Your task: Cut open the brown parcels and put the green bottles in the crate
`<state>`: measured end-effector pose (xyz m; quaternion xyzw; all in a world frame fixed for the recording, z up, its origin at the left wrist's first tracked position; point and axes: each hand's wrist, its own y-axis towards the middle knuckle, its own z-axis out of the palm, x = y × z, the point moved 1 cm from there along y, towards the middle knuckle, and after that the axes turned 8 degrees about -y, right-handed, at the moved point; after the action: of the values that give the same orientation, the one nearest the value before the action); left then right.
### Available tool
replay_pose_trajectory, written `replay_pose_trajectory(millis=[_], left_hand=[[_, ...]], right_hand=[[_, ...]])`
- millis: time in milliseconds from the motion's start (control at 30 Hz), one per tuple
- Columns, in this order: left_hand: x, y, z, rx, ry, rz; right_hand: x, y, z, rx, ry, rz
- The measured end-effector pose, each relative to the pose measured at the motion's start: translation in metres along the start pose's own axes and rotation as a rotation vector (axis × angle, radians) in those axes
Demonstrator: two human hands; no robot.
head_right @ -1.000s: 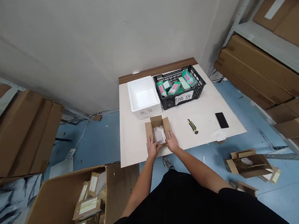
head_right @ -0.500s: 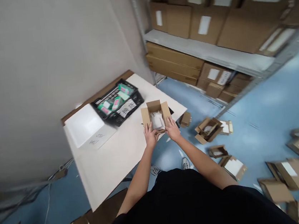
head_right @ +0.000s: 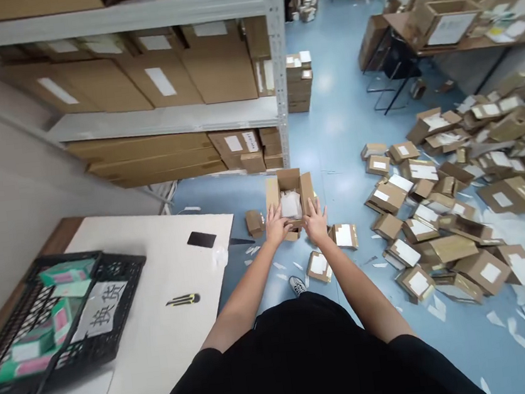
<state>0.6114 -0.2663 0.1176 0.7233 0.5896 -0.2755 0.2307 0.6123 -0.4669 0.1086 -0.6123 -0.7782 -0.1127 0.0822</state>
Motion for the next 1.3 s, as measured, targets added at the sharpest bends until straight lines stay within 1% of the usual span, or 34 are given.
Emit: replay_pose_trajectory(millis=[67, 100, 167, 233, 300, 367, 433, 533, 600, 700, 800, 867, 933, 1000, 1033, 1100, 1133, 1200, 1300], left_hand=[[-0.009, 0.015, 0.009, 0.039, -0.014, 0.045], [-0.011, 0.019, 0.009, 0.034, -0.020, 0.063], [-0.012, 0.022, 0.004, -0.021, -0.036, 0.080], [-0.007, 0.018, -0.009, -0.096, -0.058, 0.064], [0.003, 0.009, -0.025, -0.149, -0.085, 0.028], [0.016, -0.005, -0.045, -0.186, -0.107, -0.008], [0.031, -0.023, -0.065, -0.234, -0.117, -0.036], [0.056, -0.058, -0.099, -0.317, -0.116, -0.085], [0.074, -0.087, -0.122, -0.377, -0.114, -0.132], [0.101, -0.141, -0.157, -0.494, -0.109, -0.211], [0.130, -0.205, -0.189, -0.627, -0.094, -0.291], [0.148, -0.249, -0.206, -0.710, -0.081, -0.353], [0.165, -0.291, -0.219, -0.786, -0.077, -0.430], [0.178, -0.325, -0.227, -0.851, -0.083, -0.515], [0.185, -0.338, -0.230, -0.877, -0.088, -0.554], [0.196, -0.355, -0.230, -0.910, -0.098, -0.614], [0.201, -0.359, -0.229, -0.920, -0.103, -0.637], [0.210, -0.359, -0.224, -0.933, -0.112, -0.676], [0.222, -0.344, -0.211, -0.933, -0.123, -0.729]], right_hand=[[-0.024, 0.000, -0.003, 0.014, -0.023, 0.080], [-0.034, 0.002, -0.004, 0.024, -0.026, 0.113], [-0.048, 0.007, -0.005, 0.032, -0.008, 0.155], [-0.050, 0.013, -0.006, 0.013, 0.037, 0.174], [-0.038, 0.022, -0.006, -0.019, 0.089, 0.168], [-0.011, 0.031, -0.005, -0.049, 0.129, 0.110], [0.028, 0.041, -0.004, -0.074, 0.159, 0.009], [0.102, 0.052, -0.001, -0.085, 0.206, -0.159], [0.156, 0.053, 0.004, -0.069, 0.235, -0.275], [0.236, 0.044, 0.016, -0.028, 0.265, -0.443], [0.312, 0.027, 0.034, 0.029, 0.294, -0.585], [0.355, 0.014, 0.047, 0.070, 0.325, -0.672], [0.390, 0.004, 0.061, 0.114, 0.356, -0.733], [0.413, 0.001, 0.074, 0.150, 0.370, -0.742], [0.420, 0.002, 0.081, 0.160, 0.368, -0.727], [0.425, 0.012, 0.096, 0.164, 0.346, -0.684], [0.424, 0.021, 0.103, 0.163, 0.325, -0.661], [0.418, 0.042, 0.120, 0.167, 0.271, -0.613], [0.403, 0.080, 0.152, 0.204, 0.170, -0.544]])
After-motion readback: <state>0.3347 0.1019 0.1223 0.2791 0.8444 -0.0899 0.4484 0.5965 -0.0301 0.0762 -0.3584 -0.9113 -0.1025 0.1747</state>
